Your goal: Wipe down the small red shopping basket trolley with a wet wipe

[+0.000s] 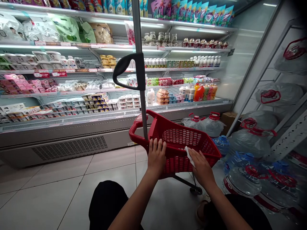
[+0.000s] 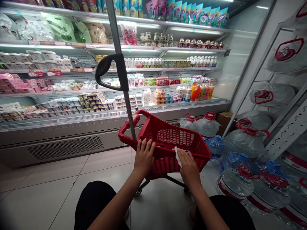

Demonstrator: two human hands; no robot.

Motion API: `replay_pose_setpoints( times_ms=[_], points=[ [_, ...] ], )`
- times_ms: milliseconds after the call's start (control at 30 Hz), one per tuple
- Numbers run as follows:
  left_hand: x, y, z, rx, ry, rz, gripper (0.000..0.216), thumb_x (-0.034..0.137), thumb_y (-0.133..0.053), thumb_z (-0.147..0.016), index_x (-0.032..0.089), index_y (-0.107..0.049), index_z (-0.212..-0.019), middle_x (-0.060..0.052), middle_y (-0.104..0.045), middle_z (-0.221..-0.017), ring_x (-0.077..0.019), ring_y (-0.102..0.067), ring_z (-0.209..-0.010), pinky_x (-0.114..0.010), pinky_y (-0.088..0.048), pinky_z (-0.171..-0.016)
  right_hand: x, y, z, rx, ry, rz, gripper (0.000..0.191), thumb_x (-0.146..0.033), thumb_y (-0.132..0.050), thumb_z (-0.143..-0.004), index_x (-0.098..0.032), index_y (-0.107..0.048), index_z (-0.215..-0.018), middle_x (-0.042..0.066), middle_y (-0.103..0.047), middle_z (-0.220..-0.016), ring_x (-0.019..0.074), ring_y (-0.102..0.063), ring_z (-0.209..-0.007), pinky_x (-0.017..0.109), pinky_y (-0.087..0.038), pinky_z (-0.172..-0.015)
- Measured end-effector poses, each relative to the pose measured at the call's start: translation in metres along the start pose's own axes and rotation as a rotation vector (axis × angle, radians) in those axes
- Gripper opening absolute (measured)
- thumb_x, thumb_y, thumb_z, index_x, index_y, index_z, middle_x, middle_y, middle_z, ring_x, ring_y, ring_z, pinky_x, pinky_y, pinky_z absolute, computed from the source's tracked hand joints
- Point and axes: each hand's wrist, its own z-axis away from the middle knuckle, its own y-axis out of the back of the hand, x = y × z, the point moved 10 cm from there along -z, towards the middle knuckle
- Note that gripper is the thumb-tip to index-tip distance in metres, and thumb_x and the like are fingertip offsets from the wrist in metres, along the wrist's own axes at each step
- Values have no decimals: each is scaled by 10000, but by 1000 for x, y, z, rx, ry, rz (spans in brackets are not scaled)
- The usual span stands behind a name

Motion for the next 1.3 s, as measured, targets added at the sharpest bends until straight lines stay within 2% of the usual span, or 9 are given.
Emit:
replay_pose_setpoints(
  times_ms=[200, 267, 433, 567, 633, 867, 967, 1167, 1300],
  points=[
    [9, -1, 6, 40, -14, -52, 554, 183, -567, -919, 151, -539, -1472, -121, -542, -1536, -357, -417, -1471, -607, -223, -1279, -90, -14, -38, -4, 198, -147, 820, -25, -363, -890, -194, -180, -1671, 84, -487, -1603, 198, -429, -1494, 482, -298, -1279],
    [9, -1, 7, 48, -20, -65, 551, 198, -545, -948, 135, -513, -1494, -130, -538, -1537, -353, -413, -1471, -597, -227, -1279, -105, -17, -47, 6, 218, -181, 854, -7, -363, -866, -178, -149, -1675, 96, -483, -1604, 196, -417, -1502, 481, -303, -1279],
    [1, -3, 6, 12, -15, -54, 620, 189, -588, -885, 136, -506, -1498, -152, -513, -1551, -371, -437, -1443, -636, -219, -1269, -74, -20, -40, -17, 187, -129, 846, -20, -366, -879, -194, -146, -1677, 85, -504, -1588, 202, -464, -1470, 497, -303, -1275],
    [-3, -4, 1, 1, -5, -49, 640, 194, -617, -858, 136, -520, -1488, -174, -507, -1545, -394, -447, -1431, -659, -213, -1262, -32, -15, -15, -15, 96, -32, 838, -45, -377, -903, -232, -127, -1681, 56, -456, -1625, 209, -411, -1508, 489, -326, -1262],
    [-2, -6, -1, -7, 20, -57, 616, 187, -626, -855, 136, -545, -1463, -188, -537, -1509, -401, -453, -1423, -681, -191, -1259, -28, -12, -7, 1, 70, -7, 857, -33, -373, -894, -239, -108, -1683, 56, -429, -1643, 214, -378, -1527, 486, -328, -1261],
    [7, -5, 1, 33, 37, -150, 415, 219, -530, -991, 137, -603, -1391, -176, -613, -1408, -396, -485, -1409, -675, -217, -1255, -100, -18, -28, 34, 216, -117, 995, 37, -344, -778, -226, -24, -1683, 64, -356, -1681, 211, -325, -1552, 480, -343, -1263],
    [4, -6, 2, 23, 24, -126, 432, 215, -522, -999, 128, -582, -1418, -182, -594, -1432, -389, -464, -1430, -668, -208, -1260, -110, -16, -33, 52, 237, -139, 990, 33, -349, -780, -221, -27, -1681, 76, -378, -1668, 215, -349, -1541, 488, -362, -1253],
    [-6, -9, -4, -29, 23, -66, 711, 191, -659, -844, 198, -490, -1534, -169, -548, -1499, -406, -397, -1474, -724, -132, -1247, -55, -10, -5, 26, 163, -48, 985, 42, -335, -778, -251, -71, -1681, 40, -335, -1688, 197, -346, -1542, 480, -338, -1264],
    [-1, -6, -6, -16, 53, -63, 692, 199, -697, -823, 296, -549, -1492, -141, -580, -1467, -442, -392, -1481, -755, -169, -1217, -29, -9, 0, 17, 119, -12, 942, 22, -353, -809, -250, -126, -1682, 57, -429, -1641, 219, -408, -1511, 495, -344, -1257]
  ],
)
